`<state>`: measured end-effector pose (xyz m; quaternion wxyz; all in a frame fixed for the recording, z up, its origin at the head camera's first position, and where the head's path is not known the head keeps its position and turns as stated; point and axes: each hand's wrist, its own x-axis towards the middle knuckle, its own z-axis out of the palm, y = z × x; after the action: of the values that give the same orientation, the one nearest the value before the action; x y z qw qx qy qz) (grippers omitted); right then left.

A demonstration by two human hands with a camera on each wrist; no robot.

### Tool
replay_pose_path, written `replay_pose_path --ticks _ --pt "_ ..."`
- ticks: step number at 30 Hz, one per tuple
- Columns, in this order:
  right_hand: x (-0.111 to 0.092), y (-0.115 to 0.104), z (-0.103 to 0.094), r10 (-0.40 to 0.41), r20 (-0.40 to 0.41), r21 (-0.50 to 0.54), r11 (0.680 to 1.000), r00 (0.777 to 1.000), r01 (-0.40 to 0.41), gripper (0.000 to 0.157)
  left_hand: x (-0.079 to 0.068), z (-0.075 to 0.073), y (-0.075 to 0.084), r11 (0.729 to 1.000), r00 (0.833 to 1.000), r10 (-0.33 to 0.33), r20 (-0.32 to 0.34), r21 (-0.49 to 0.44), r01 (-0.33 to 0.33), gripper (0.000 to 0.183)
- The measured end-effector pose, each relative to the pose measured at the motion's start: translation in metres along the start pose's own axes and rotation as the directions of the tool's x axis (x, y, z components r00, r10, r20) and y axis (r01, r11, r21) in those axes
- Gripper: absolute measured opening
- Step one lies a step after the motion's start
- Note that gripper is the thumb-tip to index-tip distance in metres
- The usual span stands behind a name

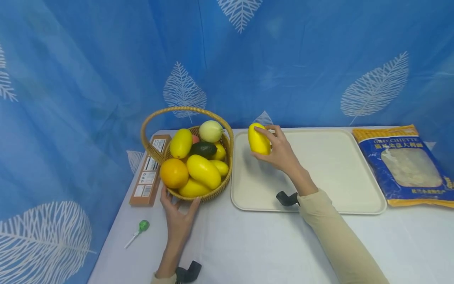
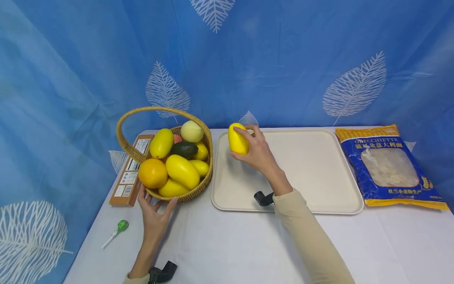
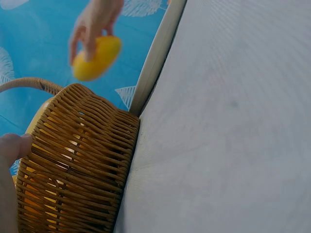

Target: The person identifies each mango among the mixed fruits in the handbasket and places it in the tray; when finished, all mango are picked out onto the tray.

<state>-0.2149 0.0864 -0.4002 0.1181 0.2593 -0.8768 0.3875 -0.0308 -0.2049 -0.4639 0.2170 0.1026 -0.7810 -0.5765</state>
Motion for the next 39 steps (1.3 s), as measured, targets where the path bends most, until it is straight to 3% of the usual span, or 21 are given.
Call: replay_pose_path --ticks 4,9,24,30,39 --pt "0.003 0.016 0.011 0.09 0.084 -0.025 0.996 0.992 -0.088 0.075 -0.001 -0.001 0.0 1.0 1.0 -0.014 -0.003 0.017 0.014 0.106" --pt "0.007 0.027 0.019 0.142 0.147 -0.054 0.989 0.979 -0.136 0.075 -0.001 0.0 0.002 0.999 1.0 -0.023 -0.003 0.034 0.023 0.107" --pt "0.011 0.039 0.03 0.189 0.271 -0.095 0.981 0.944 -0.169 0.076 -0.002 -0.002 0.001 0.998 0.999 -0.048 0.005 0.041 0.048 0.107" --pt "0.011 0.038 0.032 0.203 0.278 -0.076 0.979 0.939 -0.189 0.078 -0.002 -0.002 -0.001 0.998 0.999 -0.053 -0.002 0.037 0.053 0.108" --pt "0.007 0.037 0.031 0.221 0.253 -0.155 0.97 0.942 -0.185 0.08 -0.003 0.0 0.0 0.999 1.0 -0.028 0.002 0.041 0.028 0.106"
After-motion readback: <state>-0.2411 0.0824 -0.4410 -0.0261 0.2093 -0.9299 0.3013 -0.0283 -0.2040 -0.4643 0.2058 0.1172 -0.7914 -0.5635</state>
